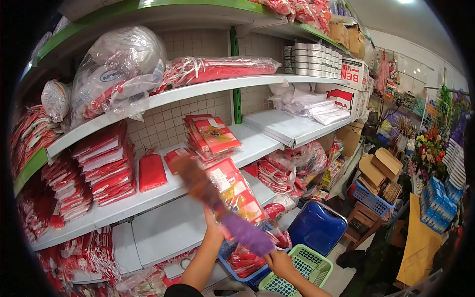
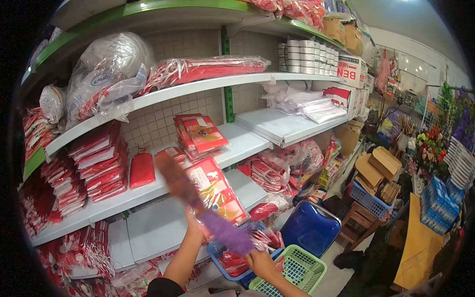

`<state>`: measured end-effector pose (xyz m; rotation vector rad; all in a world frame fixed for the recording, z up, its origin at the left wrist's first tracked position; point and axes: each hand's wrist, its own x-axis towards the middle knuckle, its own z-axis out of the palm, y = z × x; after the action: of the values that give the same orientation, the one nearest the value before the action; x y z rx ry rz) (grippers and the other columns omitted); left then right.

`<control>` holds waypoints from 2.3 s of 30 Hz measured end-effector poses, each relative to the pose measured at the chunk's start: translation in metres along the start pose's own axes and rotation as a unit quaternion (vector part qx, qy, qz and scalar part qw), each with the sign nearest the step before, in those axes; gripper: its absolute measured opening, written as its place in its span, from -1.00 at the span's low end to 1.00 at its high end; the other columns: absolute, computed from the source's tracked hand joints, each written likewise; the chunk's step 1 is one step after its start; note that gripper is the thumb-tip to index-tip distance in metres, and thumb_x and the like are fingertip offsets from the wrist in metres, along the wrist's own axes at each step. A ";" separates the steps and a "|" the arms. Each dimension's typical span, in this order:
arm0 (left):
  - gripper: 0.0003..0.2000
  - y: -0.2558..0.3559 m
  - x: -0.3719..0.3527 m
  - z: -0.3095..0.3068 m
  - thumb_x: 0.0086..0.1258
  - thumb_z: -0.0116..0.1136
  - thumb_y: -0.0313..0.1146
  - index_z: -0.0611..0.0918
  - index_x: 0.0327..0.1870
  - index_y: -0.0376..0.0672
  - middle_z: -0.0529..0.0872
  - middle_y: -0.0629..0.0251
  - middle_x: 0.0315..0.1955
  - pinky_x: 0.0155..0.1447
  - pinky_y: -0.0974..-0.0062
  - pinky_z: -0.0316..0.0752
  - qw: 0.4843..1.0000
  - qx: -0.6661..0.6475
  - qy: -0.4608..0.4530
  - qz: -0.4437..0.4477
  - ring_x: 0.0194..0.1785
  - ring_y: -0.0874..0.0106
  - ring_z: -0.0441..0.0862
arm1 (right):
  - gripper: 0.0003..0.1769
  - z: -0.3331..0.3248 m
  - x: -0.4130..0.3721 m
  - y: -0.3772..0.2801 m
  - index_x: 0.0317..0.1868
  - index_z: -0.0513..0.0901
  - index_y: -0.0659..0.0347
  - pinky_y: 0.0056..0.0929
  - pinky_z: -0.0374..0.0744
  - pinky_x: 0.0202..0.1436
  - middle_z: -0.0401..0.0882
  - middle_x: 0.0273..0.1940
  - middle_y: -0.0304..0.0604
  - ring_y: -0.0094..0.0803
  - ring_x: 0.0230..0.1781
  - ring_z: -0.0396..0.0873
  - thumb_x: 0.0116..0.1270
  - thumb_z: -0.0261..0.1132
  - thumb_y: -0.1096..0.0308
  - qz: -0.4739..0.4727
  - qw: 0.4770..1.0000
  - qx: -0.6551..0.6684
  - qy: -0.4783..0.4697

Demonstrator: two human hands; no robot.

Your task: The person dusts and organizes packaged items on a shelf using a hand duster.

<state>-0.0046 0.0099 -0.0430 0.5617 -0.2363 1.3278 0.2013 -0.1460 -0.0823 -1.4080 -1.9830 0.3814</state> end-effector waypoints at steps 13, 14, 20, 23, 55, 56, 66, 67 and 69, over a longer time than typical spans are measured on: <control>-0.40 0.010 0.002 -0.026 0.36 -0.26 0.11 0.32 0.23 -0.21 0.51 0.04 0.02 0.19 0.16 0.38 0.997 0.020 0.070 -0.015 0.04 0.11 0.49 | -0.73 0.015 -0.022 0.017 -0.47 0.50 0.40 -0.04 0.46 -0.44 0.49 -0.59 0.19 0.12 -0.55 0.50 0.21 0.16 0.31 0.025 0.998 0.006 0.062; -0.40 0.005 0.001 0.037 0.36 -0.29 0.10 0.32 0.23 -0.21 0.50 0.03 0.04 0.20 0.12 0.37 0.996 -0.026 0.069 -0.042 0.08 0.07 0.48 | -0.73 0.016 -0.020 0.018 -0.46 0.50 0.40 -0.05 0.46 -0.44 0.49 -0.59 0.18 0.10 -0.56 0.51 0.20 0.16 0.31 0.057 0.994 0.023 0.091; -0.47 0.014 0.000 0.020 0.36 -0.26 0.06 0.43 0.11 -0.21 0.55 0.09 -0.04 0.13 0.19 0.42 0.994 0.036 0.096 -0.025 0.00 0.15 0.52 | -0.69 0.013 -0.021 0.005 -0.54 0.48 0.43 -0.05 0.44 -0.46 0.46 -0.63 0.21 0.14 -0.58 0.49 0.20 0.17 0.31 -0.001 1.000 -0.015 0.027; -0.49 0.016 0.001 0.034 0.35 -0.25 0.05 0.46 0.08 -0.18 0.57 0.14 -0.05 0.12 0.24 0.44 0.997 0.049 0.023 -0.055 -0.02 0.21 0.54 | -0.69 0.011 -0.014 -0.004 -0.54 0.49 0.41 -0.05 0.45 -0.46 0.46 -0.63 0.20 0.13 -0.58 0.49 0.20 0.18 0.29 0.039 0.997 0.011 0.065; -0.39 0.029 -0.011 0.007 0.36 -0.34 0.09 0.33 0.22 -0.25 0.43 -0.04 0.13 0.21 -0.02 0.34 0.983 -0.145 0.014 -0.111 0.12 -0.01 0.45 | -0.72 0.018 -0.013 0.004 -0.55 0.49 0.40 -0.08 0.46 -0.47 0.49 -0.60 0.18 0.08 -0.58 0.50 0.17 0.19 0.32 0.047 0.995 -0.001 0.086; -0.39 0.030 -0.010 -0.012 0.36 -0.34 0.10 0.34 0.21 -0.25 0.44 -0.04 0.12 0.20 -0.02 0.34 0.977 -0.176 0.025 -0.114 0.11 -0.01 0.46 | -0.73 0.014 -0.008 0.001 -0.57 0.47 0.40 -0.10 0.44 -0.49 0.48 -0.62 0.17 0.07 -0.61 0.49 0.17 0.18 0.34 -0.004 0.997 -0.013 0.072; -0.40 0.024 -0.002 0.102 0.38 -0.21 0.12 0.40 0.16 -0.26 0.52 0.06 0.07 0.13 0.21 0.43 0.996 0.010 0.031 -0.077 0.03 0.19 0.54 | -0.38 -0.015 0.061 0.021 -0.69 0.23 0.17 -0.44 0.17 -0.71 0.17 -0.78 -0.23 -0.47 -0.79 0.12 0.32 -0.11 -0.17 0.166 0.816 0.548 0.077; -0.43 0.023 -0.002 0.097 0.38 -0.18 0.09 0.42 0.14 -0.25 0.54 0.08 0.04 0.12 0.25 0.44 0.995 0.038 0.056 -0.079 0.02 0.23 0.55 | -0.33 -0.024 0.062 0.013 -0.71 0.19 0.12 -0.51 0.10 -0.74 0.09 -0.79 -0.32 -0.56 -0.80 0.03 0.32 -0.18 -0.27 0.179 0.716 0.674 -0.022; -0.49 0.018 -0.003 0.074 0.39 -0.12 0.04 0.44 0.10 -0.24 0.58 0.11 -0.01 0.09 0.32 0.47 0.986 0.094 0.108 -0.081 -0.01 0.30 0.57 | -0.33 -0.029 0.067 -0.011 -0.64 0.20 0.07 -0.64 0.00 -0.75 0.07 -0.72 -0.41 -0.64 -0.79 -0.05 0.29 -0.25 -0.36 0.126 0.727 0.674 -0.039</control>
<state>-0.0117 -0.0284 0.0224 0.5773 0.1120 1.2480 0.1996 -0.0924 -0.0317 -0.6066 -0.9392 1.6070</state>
